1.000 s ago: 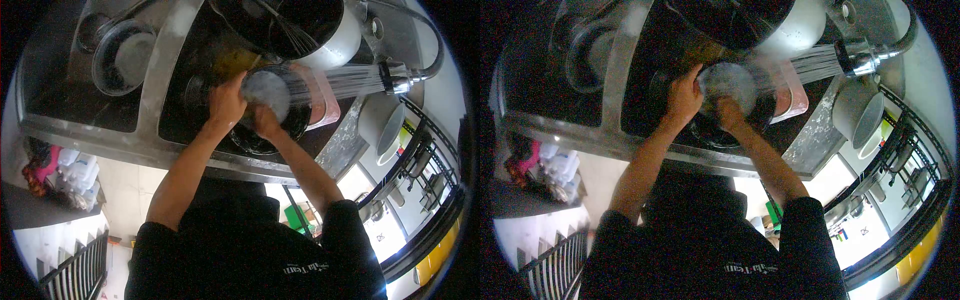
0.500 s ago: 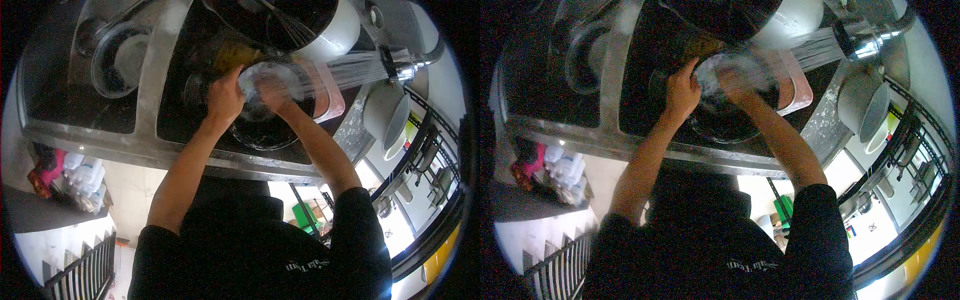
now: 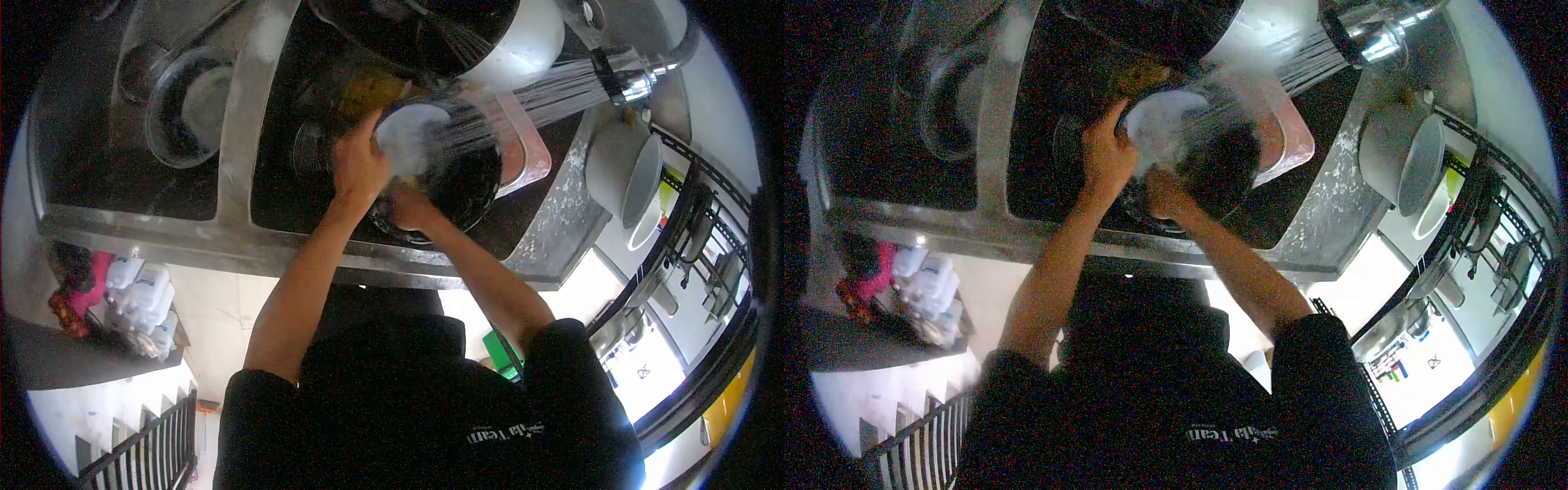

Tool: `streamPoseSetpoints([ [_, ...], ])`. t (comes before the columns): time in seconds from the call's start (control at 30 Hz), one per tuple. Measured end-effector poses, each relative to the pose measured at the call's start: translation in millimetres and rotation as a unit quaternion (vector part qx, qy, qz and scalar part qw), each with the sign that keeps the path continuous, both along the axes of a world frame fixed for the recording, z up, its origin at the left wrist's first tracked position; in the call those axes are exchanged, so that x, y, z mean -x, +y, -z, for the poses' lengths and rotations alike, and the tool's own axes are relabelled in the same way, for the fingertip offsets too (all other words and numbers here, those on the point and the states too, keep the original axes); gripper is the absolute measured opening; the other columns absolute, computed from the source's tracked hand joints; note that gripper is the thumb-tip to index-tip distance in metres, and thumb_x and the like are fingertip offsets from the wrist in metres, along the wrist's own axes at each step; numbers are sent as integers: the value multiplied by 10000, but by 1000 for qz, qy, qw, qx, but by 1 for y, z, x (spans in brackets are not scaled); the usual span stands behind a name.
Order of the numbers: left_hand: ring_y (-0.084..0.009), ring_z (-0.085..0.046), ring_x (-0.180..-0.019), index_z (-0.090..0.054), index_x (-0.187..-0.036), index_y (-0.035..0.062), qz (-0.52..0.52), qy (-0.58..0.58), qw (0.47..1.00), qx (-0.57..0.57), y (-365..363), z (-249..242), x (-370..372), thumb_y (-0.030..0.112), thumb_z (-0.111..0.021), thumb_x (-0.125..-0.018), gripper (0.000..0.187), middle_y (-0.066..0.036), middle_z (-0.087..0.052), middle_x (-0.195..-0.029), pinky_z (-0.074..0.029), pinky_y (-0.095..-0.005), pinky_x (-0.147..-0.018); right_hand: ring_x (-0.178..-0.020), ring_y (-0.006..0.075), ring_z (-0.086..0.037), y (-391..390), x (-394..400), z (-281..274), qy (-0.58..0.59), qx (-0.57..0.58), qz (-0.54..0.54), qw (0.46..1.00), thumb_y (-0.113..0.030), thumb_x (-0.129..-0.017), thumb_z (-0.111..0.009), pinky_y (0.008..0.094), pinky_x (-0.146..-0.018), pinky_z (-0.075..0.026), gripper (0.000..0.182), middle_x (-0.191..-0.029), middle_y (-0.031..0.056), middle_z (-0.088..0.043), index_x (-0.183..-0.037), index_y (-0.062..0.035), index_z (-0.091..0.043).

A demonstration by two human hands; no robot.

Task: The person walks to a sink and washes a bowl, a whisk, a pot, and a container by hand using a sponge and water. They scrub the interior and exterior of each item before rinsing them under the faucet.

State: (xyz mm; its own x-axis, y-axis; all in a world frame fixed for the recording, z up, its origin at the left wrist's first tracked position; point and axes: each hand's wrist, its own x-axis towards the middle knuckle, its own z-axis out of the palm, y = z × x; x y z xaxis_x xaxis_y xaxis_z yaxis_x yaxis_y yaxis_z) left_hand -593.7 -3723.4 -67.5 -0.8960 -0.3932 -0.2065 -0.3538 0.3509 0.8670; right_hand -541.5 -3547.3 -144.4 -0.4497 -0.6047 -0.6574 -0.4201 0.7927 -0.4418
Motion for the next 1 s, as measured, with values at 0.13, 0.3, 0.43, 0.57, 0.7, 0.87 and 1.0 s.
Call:
streamPoseSetpoints([
  [0.13, -394, -596, -875, -572, -1122, 36, 26, -22, 999, 21, -7, -3, -5, -15, -528, -742, 385, -231, -613, -972, -472, -450, -761, -1106, 372, -472, -48, 15, 27, -91, 196, 225, 950, -143, -815, -541, 473, -941, -365, 413, -1192, 223, -489, -1183, 12, -433],
  [0.3, -394, -606, -812, -574, -1123, 45, 23, -3, 1000, 21, -5, -3, -3, 5, -533, -747, 380, -228, -622, -912, -476, -462, -721, -991, 368, -517, -29, 84, -3, 221, 77, -45, 971, -83, -790, -495, 452, -831, -438, 432, -1125, 219, -522, -1214, -10, -458],
  [0.43, -391, -607, -823, -581, -1117, 55, 28, -8, 998, 49, -3, 4, -5, 18, -536, -755, 367, -225, -622, -920, -479, -463, -709, -1003, 382, -517, -11, 72, -21, 194, 2, -44, 980, -72, -788, -487, 471, -862, -421, 441, -1140, 240, -513, -1223, -13, -450],
  [0.57, -394, -607, -819, -576, -1130, 67, 18, 5, 999, 34, -4, 0, -3, 20, -537, -762, 373, -230, -620, -912, -477, -468, -702, -1075, 402, -493, -13, 58, -70, 61, -111, -27, 992, -75, -796, -490, 492, -925, -387, 448, -1191, 262, -491, -1236, -11, -434],
  [0.7, -404, -603, -828, -572, -1137, 62, 0, 6, 1000, 22, 0, -5, -4, 2, -531, -764, 380, -243, -616, -909, -479, -462, -711, -1061, 377, -513, 28, 53, -64, 178, -132, -145, 964, -97, -788, -504, 458, -862, -443, 389, -1153, 244, -515, -1164, -1, -489],
  [0.87, -411, -599, -841, -570, -1128, 15, 23, 19, 1000, 1, 4, -8, -5, -9, -527, -769, 363, -258, -608, -933, -484, -444, -718, -1087, 370, -507, 44, 111, -19, 266, -69, -137, 952, -168, -802, -506, 477, -922, -399, 371, -1163, 206, -528, -1153, -47, -510],
  [1.0, -411, -605, -809, -572, -1113, -15, 16, 67, 997, 14, 3, -3, 0, 28, -538, -785, 333, -260, -613, -902, -486, -434, -694, -1179, 355, -434, -8, 105, 5, 149, -189, -178, 954, -205, -827, -487, 482, -1007, -313, 437, -1226, 209, -482, -1239, -64, -446],
])
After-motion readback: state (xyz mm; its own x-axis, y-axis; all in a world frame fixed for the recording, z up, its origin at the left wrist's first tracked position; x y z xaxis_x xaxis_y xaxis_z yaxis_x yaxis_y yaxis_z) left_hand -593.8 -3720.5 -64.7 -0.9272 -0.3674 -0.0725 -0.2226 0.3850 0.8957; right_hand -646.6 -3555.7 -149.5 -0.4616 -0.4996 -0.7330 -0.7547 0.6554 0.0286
